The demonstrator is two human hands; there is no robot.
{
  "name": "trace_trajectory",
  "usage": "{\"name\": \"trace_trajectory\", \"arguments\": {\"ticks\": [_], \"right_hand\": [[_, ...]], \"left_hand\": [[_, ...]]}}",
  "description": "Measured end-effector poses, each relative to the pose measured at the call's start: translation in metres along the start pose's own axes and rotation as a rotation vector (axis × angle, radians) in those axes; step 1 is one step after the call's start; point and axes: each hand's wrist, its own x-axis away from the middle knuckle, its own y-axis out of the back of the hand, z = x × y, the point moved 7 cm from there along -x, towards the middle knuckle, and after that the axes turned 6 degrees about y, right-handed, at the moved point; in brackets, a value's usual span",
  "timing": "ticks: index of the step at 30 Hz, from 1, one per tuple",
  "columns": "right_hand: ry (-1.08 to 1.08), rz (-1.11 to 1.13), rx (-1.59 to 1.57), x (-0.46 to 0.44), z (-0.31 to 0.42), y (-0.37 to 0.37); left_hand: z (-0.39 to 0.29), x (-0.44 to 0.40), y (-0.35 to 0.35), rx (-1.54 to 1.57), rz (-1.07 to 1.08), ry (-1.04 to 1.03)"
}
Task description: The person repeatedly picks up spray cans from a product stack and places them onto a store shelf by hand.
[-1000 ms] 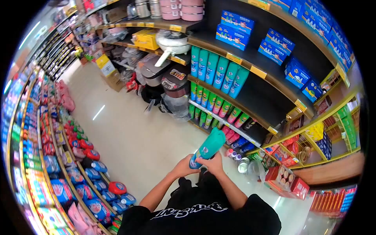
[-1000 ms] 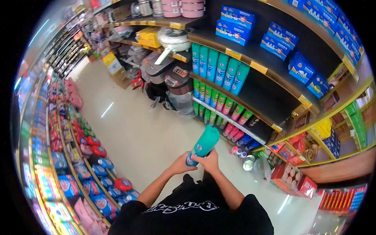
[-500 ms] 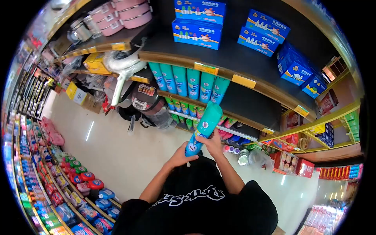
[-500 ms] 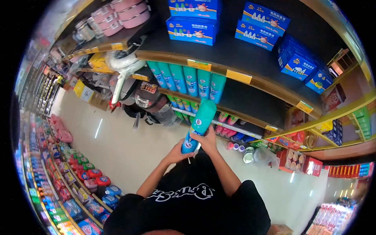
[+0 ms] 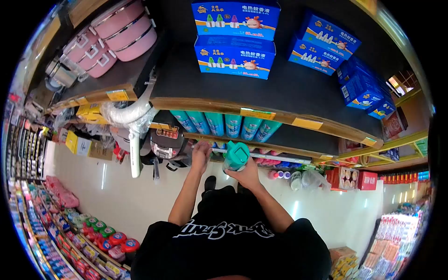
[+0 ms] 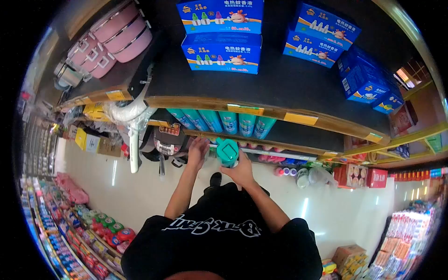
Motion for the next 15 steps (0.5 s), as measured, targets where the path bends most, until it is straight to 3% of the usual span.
{"name": "trace_trajectory", "arguments": {"ticks": [7,11,15], "right_hand": [[0.128,-0.072,0.105,-0.029,0.028,-0.043],[0.269,-0.153,0.135,-0.041,0.052,-0.05],[0.245,-0.196,0.141,-0.048,0.055,-0.058]], "left_hand": [[-0.011,-0.067,0.002,0.397,0.11,0.2],[-0.007,-0.087,0.004,0.377,0.087,0.256],[-0.006,-0.099,0.003,0.275,0.076,0.319]]}}
